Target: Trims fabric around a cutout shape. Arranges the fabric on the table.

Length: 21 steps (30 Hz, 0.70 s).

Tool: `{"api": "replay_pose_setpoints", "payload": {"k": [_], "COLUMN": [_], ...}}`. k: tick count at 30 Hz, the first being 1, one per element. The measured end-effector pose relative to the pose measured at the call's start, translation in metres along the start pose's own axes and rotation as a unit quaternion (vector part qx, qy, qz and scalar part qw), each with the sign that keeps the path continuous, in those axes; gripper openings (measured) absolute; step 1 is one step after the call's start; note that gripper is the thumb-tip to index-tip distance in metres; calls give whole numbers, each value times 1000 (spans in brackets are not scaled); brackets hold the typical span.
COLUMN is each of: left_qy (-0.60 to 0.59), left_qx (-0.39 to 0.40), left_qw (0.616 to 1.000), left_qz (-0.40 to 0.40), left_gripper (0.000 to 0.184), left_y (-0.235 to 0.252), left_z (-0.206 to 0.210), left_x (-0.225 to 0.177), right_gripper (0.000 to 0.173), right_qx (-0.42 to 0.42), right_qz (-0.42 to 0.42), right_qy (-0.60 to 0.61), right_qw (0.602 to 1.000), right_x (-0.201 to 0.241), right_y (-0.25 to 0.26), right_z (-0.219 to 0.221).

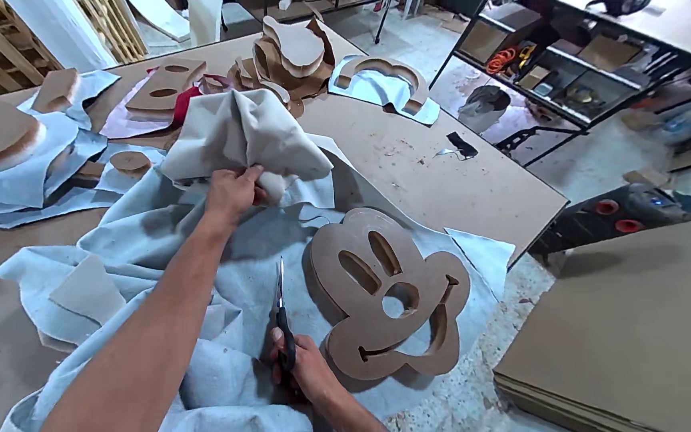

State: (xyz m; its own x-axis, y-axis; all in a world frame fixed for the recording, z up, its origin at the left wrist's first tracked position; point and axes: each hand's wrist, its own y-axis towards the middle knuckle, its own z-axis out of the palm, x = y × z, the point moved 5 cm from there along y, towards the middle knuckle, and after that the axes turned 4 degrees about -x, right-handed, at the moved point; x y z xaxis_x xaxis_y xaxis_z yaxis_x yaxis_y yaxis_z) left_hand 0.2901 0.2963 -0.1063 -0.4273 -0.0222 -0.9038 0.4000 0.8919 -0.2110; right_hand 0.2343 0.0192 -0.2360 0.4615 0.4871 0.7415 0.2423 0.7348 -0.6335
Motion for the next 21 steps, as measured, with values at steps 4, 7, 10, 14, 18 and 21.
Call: {"api": "replay_pose_setpoints", "payload": {"k": [4,7,10,14,18,21], "left_qy": [-7,-70,-120,-149,-235,-292], "left_qx": [30,40,59,69,81,97], "left_qw": [999,996,989,981,959,936], "left_qz": [31,39,58,103,134,171], "left_gripper": [42,36,31,31,26,25], "left_y": [0,2,5,4,8,7], "left_z": [1,4,6,-4,-5,1], "left_x": [26,46,54,64,69,72], "right_gripper": [52,52,46,41,45,49], "right_qx": [-23,-55,-98,-99,-93,-91], "right_qz": [-6,-8,-16,11,6,2], "right_qy": [-1,-24,-69,-65,-22,4], "right_qw": [1000,998,993,993,995,996], "right_x": [8,7,6,8,20,29], "right_y": [9,14,13,10,17,27], "right_z": [1,2,0,2,2,6]}}
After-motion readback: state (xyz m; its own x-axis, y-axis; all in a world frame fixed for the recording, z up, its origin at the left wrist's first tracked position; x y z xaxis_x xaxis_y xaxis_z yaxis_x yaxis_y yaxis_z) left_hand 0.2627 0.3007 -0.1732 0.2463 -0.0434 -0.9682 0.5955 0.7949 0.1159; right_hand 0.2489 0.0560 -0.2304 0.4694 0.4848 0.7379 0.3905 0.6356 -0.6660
